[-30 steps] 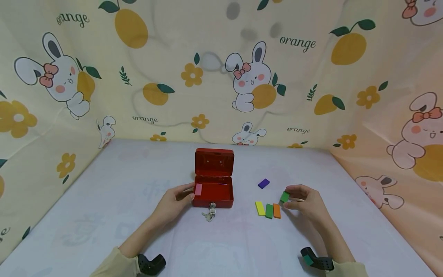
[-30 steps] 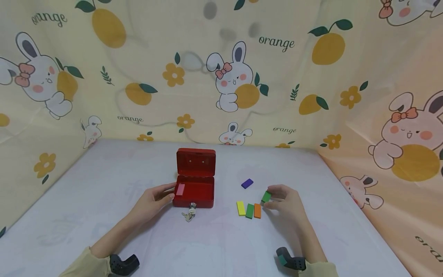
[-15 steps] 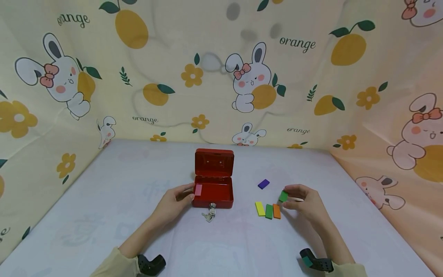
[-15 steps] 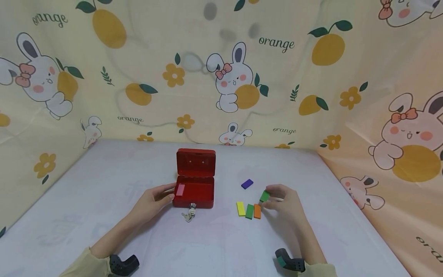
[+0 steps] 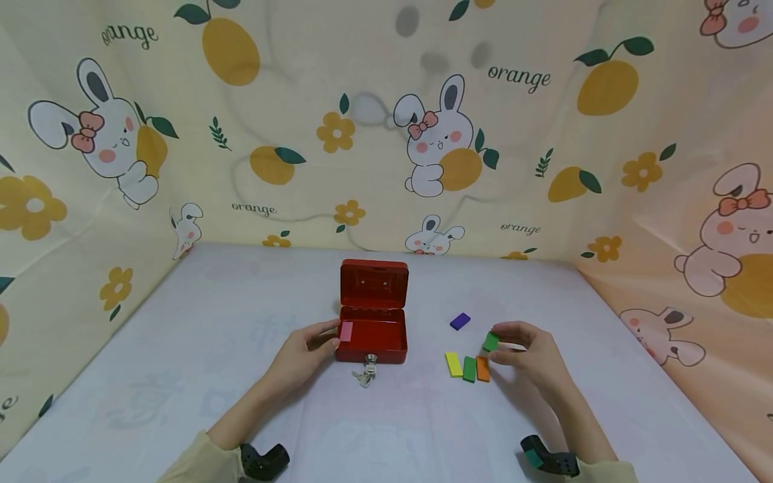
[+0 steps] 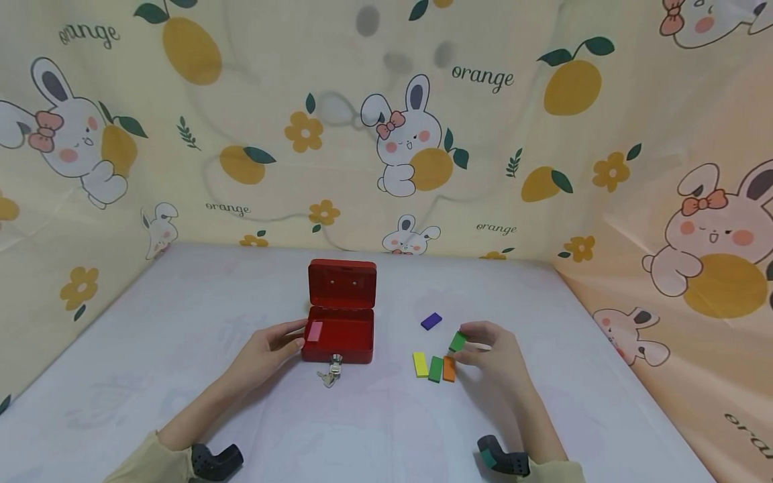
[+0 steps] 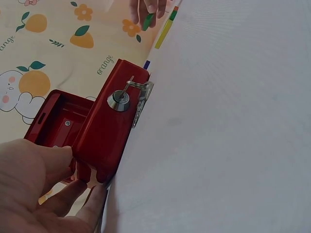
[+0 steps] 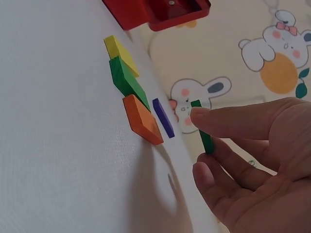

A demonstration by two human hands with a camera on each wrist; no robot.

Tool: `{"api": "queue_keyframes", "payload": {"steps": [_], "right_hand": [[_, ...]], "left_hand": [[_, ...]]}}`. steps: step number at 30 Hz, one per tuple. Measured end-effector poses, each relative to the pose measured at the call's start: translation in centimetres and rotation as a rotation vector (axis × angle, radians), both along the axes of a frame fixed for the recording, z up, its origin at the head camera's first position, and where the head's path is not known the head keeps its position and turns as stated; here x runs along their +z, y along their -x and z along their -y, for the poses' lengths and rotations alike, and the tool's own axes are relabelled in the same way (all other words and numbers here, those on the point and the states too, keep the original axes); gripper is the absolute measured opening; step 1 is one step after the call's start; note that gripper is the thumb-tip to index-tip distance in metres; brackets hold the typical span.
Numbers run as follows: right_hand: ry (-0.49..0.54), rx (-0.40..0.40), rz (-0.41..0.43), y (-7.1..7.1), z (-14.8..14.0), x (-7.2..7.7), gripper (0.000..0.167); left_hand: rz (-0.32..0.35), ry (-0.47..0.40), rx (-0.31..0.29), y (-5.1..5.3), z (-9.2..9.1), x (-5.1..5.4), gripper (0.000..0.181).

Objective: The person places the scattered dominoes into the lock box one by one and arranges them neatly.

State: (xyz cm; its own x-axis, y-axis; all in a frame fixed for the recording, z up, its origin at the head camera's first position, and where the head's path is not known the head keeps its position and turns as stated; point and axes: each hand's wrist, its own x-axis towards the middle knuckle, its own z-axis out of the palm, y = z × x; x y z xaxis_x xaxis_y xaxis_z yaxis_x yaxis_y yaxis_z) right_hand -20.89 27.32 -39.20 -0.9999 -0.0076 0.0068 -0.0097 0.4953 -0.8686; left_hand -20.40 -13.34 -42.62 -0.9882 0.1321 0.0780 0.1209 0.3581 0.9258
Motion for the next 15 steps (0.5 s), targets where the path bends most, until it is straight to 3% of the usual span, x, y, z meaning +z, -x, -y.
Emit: {"api": "queue_keyframes", "payload": {"steps": [15], "right_hand": [[-0.004, 0.011, -0.001, -0.3, 1.2, 0.1, 0.057]], "left_hand": [[-0.004, -0.011, -0.014, -0.1, 0.0, 0.1, 0.044]]}}
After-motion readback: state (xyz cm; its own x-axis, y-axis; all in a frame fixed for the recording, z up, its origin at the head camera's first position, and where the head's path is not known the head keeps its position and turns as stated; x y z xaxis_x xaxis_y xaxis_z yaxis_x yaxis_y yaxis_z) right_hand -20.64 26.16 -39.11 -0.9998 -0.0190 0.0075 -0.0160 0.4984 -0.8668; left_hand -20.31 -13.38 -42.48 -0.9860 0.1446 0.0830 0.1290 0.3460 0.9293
